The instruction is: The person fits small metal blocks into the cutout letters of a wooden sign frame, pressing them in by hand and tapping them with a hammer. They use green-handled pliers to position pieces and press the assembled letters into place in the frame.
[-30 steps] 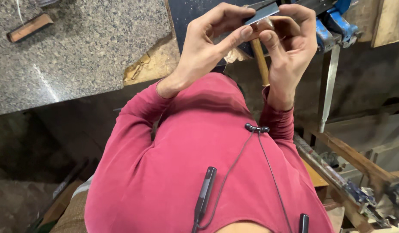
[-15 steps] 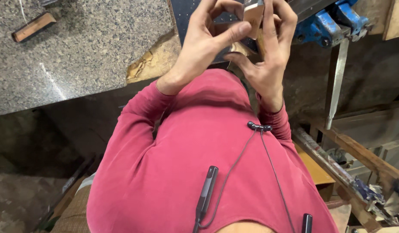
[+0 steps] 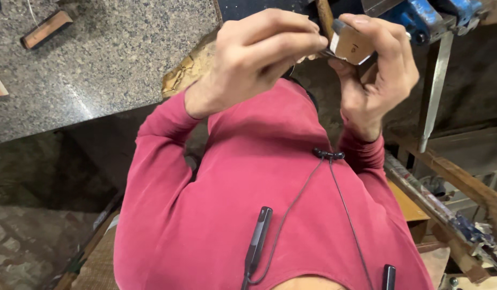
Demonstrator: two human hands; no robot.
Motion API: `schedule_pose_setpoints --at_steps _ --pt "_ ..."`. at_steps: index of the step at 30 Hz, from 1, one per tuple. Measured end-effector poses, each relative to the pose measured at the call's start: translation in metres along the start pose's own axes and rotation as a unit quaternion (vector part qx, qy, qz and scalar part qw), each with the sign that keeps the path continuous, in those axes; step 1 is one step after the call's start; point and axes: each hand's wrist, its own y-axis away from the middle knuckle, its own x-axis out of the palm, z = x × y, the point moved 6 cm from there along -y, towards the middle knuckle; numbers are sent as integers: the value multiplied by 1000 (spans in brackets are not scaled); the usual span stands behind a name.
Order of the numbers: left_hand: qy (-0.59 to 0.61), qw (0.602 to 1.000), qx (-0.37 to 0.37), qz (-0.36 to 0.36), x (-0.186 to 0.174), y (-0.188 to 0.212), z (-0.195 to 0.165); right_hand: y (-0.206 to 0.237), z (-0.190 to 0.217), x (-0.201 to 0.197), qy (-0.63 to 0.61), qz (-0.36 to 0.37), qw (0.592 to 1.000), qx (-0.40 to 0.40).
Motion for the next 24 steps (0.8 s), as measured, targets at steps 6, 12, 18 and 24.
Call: schedule_pose_setpoints --at_steps 6,12,18,24 --pt "-114 974 177 81 -10 -11 -25 -3 10 -11 30 11 997 -65" --pt "-178 951 230 106 -8 -13 -30 -3 12 -16 42 25 994 -97" --pt "-198 943 244 109 -7 -16 -29 -6 10 -15 55 28 993 -104" --pt "-188 947 233 118 -8 -17 -28 -9 10 -9 19 49 994 -98"
